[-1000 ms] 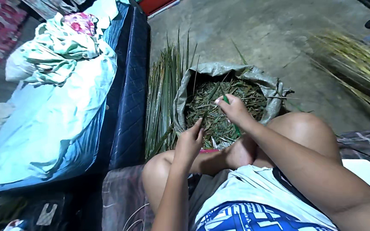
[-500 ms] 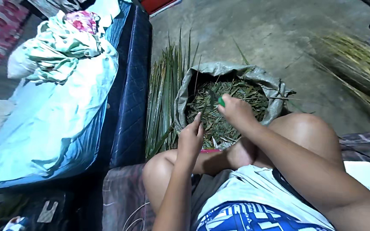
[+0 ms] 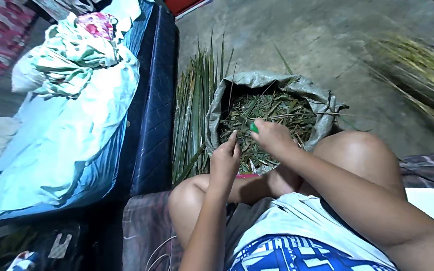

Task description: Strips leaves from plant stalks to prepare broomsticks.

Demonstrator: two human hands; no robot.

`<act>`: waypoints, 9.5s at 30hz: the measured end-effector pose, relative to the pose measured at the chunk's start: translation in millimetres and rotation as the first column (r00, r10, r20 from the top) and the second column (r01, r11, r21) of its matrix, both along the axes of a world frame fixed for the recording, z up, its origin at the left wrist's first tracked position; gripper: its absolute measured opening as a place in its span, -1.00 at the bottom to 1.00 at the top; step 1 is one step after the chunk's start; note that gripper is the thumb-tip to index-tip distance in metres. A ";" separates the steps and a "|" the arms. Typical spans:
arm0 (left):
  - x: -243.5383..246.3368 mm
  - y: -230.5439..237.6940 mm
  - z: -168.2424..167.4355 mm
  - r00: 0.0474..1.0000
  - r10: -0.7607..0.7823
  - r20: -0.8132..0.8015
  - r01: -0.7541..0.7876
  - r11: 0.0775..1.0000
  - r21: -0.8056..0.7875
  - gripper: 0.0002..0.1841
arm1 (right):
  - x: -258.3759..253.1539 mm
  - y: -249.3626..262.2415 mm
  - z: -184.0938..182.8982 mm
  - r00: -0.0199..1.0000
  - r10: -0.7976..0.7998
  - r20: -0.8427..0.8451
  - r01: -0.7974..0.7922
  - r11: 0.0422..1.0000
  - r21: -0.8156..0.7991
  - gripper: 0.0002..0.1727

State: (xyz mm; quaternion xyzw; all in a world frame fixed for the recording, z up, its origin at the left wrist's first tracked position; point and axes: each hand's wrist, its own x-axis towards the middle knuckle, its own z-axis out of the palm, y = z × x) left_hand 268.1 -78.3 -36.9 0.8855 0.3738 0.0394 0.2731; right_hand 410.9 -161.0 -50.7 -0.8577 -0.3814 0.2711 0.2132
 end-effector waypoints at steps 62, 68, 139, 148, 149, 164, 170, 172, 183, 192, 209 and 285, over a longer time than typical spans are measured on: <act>-3.9 -10.7 3.4 0.989 -0.064 0.134 0.071 0.996 -0.046 -0.60 | 4.9 -9.3 -4.0 0.802 0.035 -0.596 0.237 0.898 0.371 -0.71; -12.7 -13.2 2.0 0.995 -0.081 -0.054 0.079 0.996 -0.036 -0.47 | 21.2 -5.8 -21.5 0.696 -0.109 -0.710 0.493 0.791 0.362 -0.79; -5.0 -22.4 1.8 0.979 0.051 0.197 -0.022 0.989 -0.146 -0.56 | 9.3 -17.7 10.1 0.989 0.001 -0.149 0.024 0.986 0.166 -0.77; -9.8 -22.8 2.4 0.942 0.147 0.302 0.027 0.862 -0.505 -0.57 | 48.0 -6.9 -2.8 0.980 -0.191 -0.048 0.197 0.966 0.168 -0.70; -9.6 -23.7 2.4 0.941 0.149 0.304 0.028 0.861 -0.508 -0.57 | 54.9 -8.1 -3.5 0.967 -0.248 -0.051 0.253 0.947 0.196 -0.69; -13.2 -30.7 -7.4 0.979 -0.026 0.202 0.014 0.998 0.061 -0.54 | 52.0 -17.9 11.0 0.971 -0.223 -0.081 0.232 0.966 0.117 -0.72; -10.9 -33.3 -10.1 0.981 -0.039 0.191 0.010 0.989 0.146 -0.54 | 18.8 -22.8 14.7 0.991 -0.006 -0.132 0.016 0.997 0.079 -0.73; -11.5 -34.6 -9.9 0.983 -0.038 0.181 0.011 0.988 0.152 -0.54 | 37.0 -20.7 10.8 0.988 -0.110 -0.108 0.118 0.990 0.075 -0.71; -13.2 -36.6 -9.2 0.982 -0.049 0.183 0.011 0.980 0.200 -0.53 | 37.4 -18.6 5.3 0.988 -0.118 -0.097 0.127 0.987 0.095 -0.71; -10.4 -35.3 -9.0 0.985 -0.025 0.173 0.018 0.999 0.043 -0.52 | 19.5 -17.8 -6.8 0.834 0.051 -0.550 0.166 0.926 0.338 -0.66; -3.9 -16.4 -8.7 1.000 0.020 -0.017 -0.024 0.960 -0.279 -0.50 | -20.8 -16.0 16.7 0.928 0.220 -0.300 -0.239 0.971 -0.029 -0.66; -9.8 -17.3 -21.8 0.982 0.157 0.102 -0.122 0.949 -0.289 -0.55 | 6.3 0.6 -6.9 0.987 -0.027 -0.159 0.032 0.999 0.027 -0.72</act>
